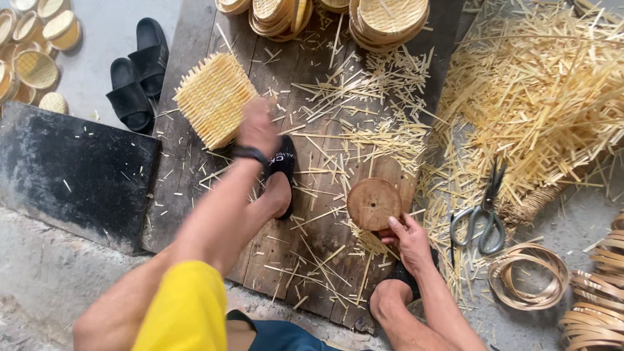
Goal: The person sits on the floor assembling woven bamboo basket lids. They bend a thin bamboo rim ring around a square woven bamboo panel, press the ring into place, then use scissors to trim excess bamboo strips from the edges, setting finished pieces on a growing stack.
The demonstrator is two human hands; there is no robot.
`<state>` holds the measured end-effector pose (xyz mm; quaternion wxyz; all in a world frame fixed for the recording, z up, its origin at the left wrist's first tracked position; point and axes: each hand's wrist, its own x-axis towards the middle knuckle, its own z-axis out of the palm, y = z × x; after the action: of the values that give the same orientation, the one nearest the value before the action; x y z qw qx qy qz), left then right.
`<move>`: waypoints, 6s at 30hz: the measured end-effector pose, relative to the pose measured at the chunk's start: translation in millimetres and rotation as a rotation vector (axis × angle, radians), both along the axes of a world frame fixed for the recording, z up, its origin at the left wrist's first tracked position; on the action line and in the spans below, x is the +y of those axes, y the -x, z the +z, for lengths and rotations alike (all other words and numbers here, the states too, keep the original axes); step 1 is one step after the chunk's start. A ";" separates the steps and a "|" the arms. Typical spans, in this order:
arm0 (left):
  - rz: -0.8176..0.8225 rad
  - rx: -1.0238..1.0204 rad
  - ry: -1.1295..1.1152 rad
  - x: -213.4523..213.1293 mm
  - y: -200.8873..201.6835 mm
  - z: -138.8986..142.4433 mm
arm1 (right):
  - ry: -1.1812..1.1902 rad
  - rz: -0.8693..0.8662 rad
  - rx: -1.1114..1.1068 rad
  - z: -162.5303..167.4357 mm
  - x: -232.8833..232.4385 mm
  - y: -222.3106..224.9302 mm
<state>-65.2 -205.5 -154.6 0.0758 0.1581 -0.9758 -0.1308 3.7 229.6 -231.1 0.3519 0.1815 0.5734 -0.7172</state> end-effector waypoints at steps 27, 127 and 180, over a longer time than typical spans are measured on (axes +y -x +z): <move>-0.172 -0.182 0.166 -27.5 -38.6 0.1 | 0.059 -0.066 -0.092 -15.4 21.1 -10.2; -0.485 -0.165 -1.666 497.4 -60.2 14.3 | -0.595 -0.265 0.681 161.1 225.1 -20.3; 0.000 -0.252 -2.346 258.6 -55.7 109.2 | 0.301 0.024 0.145 234.1 83.9 25.4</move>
<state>-9.5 53.1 -45.4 -0.2128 0.1429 -0.2592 -0.9312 -21.7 313.6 3.0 0.3412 0.0678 0.4854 -0.8021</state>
